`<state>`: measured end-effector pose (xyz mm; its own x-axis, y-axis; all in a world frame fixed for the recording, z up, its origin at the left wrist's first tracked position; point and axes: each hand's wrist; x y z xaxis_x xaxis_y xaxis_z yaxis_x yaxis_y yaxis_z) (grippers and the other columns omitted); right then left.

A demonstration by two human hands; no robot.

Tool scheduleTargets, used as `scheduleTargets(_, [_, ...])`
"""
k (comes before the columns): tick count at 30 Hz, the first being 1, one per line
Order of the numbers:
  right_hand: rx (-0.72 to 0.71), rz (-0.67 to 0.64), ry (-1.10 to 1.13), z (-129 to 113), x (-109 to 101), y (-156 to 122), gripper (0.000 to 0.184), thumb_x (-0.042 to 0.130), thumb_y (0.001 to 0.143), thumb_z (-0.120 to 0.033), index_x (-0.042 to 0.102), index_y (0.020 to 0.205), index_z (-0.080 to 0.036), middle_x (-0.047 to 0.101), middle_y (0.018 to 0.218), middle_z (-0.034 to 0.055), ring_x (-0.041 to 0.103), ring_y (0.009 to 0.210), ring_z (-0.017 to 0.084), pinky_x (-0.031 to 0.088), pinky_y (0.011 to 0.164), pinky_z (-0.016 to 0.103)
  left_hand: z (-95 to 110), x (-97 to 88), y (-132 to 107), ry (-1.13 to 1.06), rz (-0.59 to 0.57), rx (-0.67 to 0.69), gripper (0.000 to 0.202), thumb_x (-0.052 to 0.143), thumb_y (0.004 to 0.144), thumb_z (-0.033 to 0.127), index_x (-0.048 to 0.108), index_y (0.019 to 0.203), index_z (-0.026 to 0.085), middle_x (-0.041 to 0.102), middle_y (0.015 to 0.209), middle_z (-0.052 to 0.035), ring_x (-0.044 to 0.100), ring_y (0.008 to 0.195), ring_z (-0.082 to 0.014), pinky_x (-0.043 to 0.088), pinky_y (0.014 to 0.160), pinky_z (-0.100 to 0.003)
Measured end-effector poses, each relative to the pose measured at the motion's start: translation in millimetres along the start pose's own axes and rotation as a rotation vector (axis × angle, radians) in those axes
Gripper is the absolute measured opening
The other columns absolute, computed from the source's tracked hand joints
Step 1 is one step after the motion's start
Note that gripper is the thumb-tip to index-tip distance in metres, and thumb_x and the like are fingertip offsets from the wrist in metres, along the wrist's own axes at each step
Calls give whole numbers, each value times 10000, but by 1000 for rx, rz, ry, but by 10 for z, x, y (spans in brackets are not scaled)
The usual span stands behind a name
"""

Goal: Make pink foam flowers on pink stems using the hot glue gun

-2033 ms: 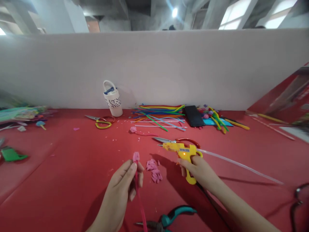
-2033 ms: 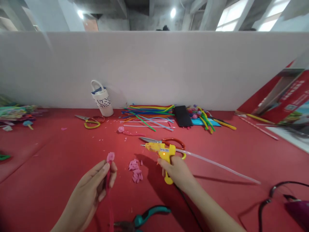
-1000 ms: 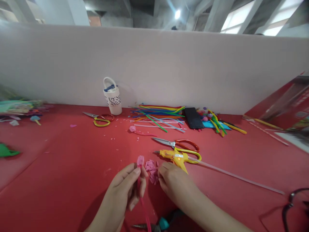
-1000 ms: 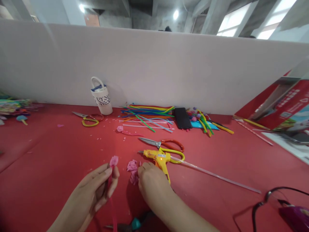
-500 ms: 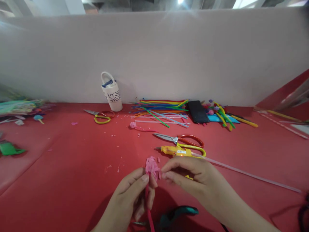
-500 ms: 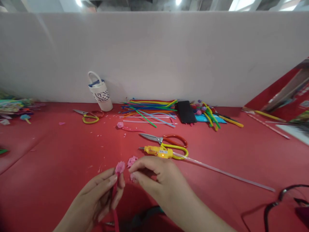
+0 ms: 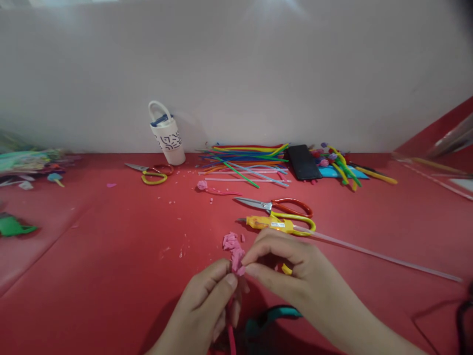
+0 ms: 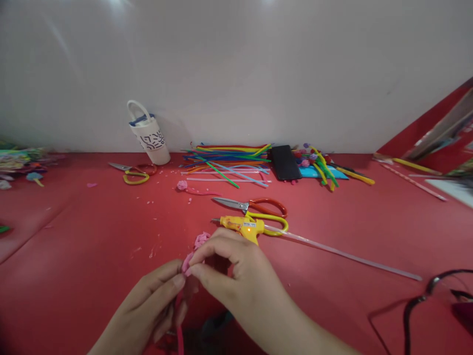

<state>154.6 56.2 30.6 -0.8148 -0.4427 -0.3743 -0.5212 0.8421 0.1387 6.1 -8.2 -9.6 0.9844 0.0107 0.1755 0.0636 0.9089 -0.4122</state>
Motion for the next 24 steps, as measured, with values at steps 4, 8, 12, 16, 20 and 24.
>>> scheduleTargets(4, [-1,18,-88,14,29,-14,156,590,735,-72,597,650,-202,599,672,-31,558,634,106,433,576,204,41,28,-17,93,20,49,251,515,793,406,586,713,179,460,455,46,260,352,-53,162,354,-183])
scheduleTargets(8, [-22,20,-148,20,39,-25,169,553,743,-62,576,658,-206,584,684,-31,550,637,106,429,575,205,65,62,-47,170,89,99,231,523,781,392,559,658,200,458,459,38,241,360,-68,143,334,-185])
scheduleTargets(12, [-57,22,-186,24,36,-47,166,541,754,-60,578,690,-209,576,712,-25,538,634,102,417,550,197,62,81,-63,228,133,152,234,500,784,371,527,620,206,461,485,26,277,395,-85,186,344,-186])
scheduleTargets(16, [-118,32,-233,34,54,-78,148,549,775,-72,581,737,-212,562,722,-25,519,617,93,407,537,188,54,49,-44,346,133,271,250,495,793,351,503,590,204,444,526,25,359,474,-110,295,425,-198])
scheduleTargets(20, [-231,83,-272,27,52,-122,139,560,777,-73,563,759,-211,565,732,-21,527,646,96,423,577,190,79,0,-32,428,153,345,241,554,762,331,539,559,203,471,549,14,397,509,-129,348,487,-217])
scheduleTargets(24, [-399,121,-315,-12,14,-179,175,534,777,-41,550,803,-214,576,722,-15,546,652,103,443,596,194,108,0,-59,411,189,380,246,592,731,313,547,516,205,494,535,5,429,519,-143,374,509,-225])
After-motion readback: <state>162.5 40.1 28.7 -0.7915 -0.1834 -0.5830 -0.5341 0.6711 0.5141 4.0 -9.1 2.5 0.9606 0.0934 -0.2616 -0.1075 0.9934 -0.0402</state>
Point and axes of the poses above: each hand's wrist, its own y-axis towards the middle knuckle, its own x-axis out of the palm, z = x × y
